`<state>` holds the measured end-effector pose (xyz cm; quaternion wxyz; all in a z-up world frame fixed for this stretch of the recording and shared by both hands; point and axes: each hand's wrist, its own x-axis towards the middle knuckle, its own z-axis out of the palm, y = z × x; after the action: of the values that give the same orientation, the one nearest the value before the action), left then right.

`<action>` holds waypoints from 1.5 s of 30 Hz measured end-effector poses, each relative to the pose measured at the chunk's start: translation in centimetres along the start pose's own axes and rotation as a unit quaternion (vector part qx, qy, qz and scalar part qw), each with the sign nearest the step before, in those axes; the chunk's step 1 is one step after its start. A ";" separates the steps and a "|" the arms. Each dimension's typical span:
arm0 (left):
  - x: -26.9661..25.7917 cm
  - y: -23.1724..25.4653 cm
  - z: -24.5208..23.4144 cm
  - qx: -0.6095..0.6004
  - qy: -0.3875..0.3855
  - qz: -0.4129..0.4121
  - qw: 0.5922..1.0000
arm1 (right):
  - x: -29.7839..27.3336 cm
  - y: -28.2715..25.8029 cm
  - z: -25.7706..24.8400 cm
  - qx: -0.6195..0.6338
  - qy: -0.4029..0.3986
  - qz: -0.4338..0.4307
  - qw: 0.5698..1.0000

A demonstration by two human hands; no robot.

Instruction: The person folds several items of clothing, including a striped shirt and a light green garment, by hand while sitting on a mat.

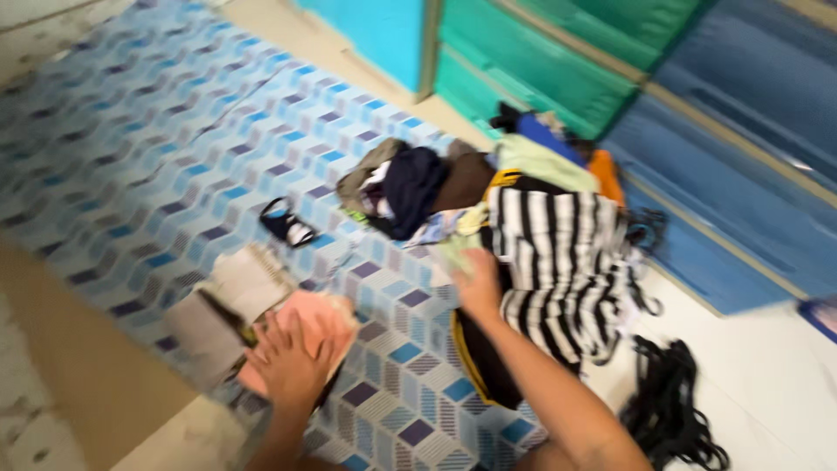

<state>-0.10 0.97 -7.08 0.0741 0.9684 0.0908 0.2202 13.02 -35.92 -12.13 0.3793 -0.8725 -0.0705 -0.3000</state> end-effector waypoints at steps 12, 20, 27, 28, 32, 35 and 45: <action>0.6 19.5 -2.5 -0.212 -0.119 0.162 0.956 | -1.0 18.9 -24.2 -0.050 0.103 0.436 0.893; -1.6 24.7 -1.2 -0.231 -0.226 0.186 0.928 | -1.3 21.4 -24.6 0.201 -0.006 0.589 0.782; -2.7 24.0 -0.6 -0.184 -0.334 0.136 0.914 | -1.6 22.5 -24.2 0.146 -0.018 0.568 0.810; -2.7 23.8 -0.6 -0.182 -0.333 0.137 0.915 | -1.7 22.6 -24.0 0.098 -0.007 0.522 0.847; -1.8 23.8 -0.3 -0.118 -0.451 0.092 0.880 | -2.1 22.5 -23.8 -0.062 -0.034 0.495 0.866; -2.4 24.1 0.2 -0.137 -0.464 0.095 0.870 | -2.4 21.0 -23.6 -0.121 0.132 0.291 0.940; -2.1 34.1 1.4 -0.616 -0.437 -0.190 0.627 | -4.9 -8.4 -22.8 0.067 -0.185 -0.096 0.976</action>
<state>3.59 -32.74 -2.94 0.7245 0.6407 0.0733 -0.2436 -4.60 -45.59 2.37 0.3866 -0.8748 -0.2425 -0.1627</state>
